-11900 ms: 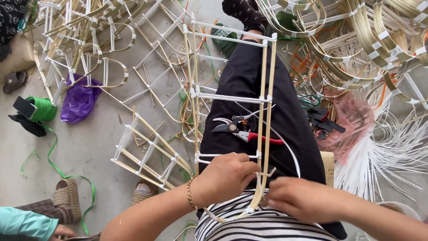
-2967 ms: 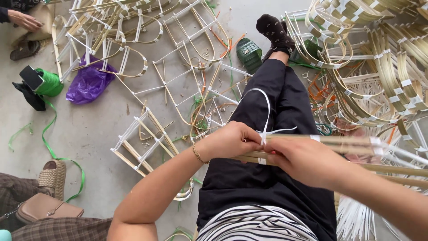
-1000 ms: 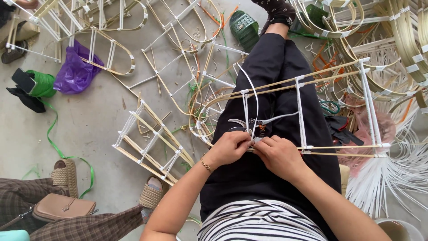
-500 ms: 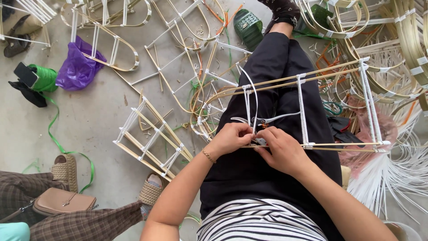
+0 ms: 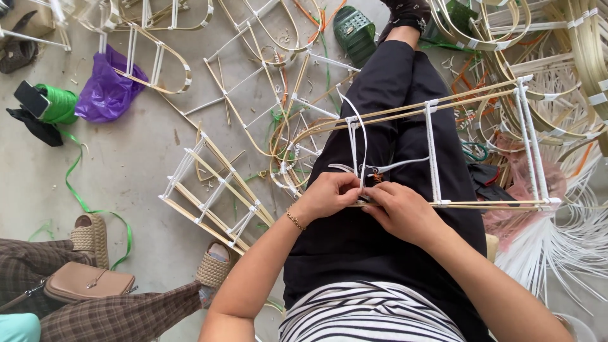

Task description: Assembling a curved bamboo and plastic frame for furniture using ties and clippers.

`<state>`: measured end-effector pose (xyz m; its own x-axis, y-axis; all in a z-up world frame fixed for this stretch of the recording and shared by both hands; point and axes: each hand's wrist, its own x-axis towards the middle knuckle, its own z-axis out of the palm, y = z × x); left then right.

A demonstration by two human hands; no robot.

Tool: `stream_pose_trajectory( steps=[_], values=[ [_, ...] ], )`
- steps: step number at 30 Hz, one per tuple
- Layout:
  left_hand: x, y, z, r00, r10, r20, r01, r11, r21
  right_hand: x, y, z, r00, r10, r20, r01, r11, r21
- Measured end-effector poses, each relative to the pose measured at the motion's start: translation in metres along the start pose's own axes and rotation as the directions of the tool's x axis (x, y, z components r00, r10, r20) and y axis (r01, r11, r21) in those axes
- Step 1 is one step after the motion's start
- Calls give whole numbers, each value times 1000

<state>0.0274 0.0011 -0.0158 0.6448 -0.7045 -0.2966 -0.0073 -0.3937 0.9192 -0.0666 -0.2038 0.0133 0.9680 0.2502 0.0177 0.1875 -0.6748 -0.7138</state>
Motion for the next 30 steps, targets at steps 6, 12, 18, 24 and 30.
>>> stream_pose_trajectory(
  steps=[6, 12, 18, 24, 30],
  values=[
    [-1, 4, 1, 999, -30, -19, 30, 1000, 9, 1, 1, -2, 999, -30, -11, 30, 998, -55],
    [-3, 2, 5, 996, 77, -50, -76, 997, 32, 2, 0, 0, 1000, -20, -3, 19, 997, -81],
    [-19, 25, 17, 946, 284, -155, -193, 879, 436, 0, 0, 1, 1000, -12, 3, 12, 996, -91],
    [-27, 23, 43, 860, 361, -362, -159, 862, 481, -4, 7, 8, 999, 8, -37, -10, 998, -65],
    [-27, 17, 39, 829, 420, -369, -253, 870, 422, 3, 11, -3, 996, -89, 8, 88, 950, -300]
  ],
)
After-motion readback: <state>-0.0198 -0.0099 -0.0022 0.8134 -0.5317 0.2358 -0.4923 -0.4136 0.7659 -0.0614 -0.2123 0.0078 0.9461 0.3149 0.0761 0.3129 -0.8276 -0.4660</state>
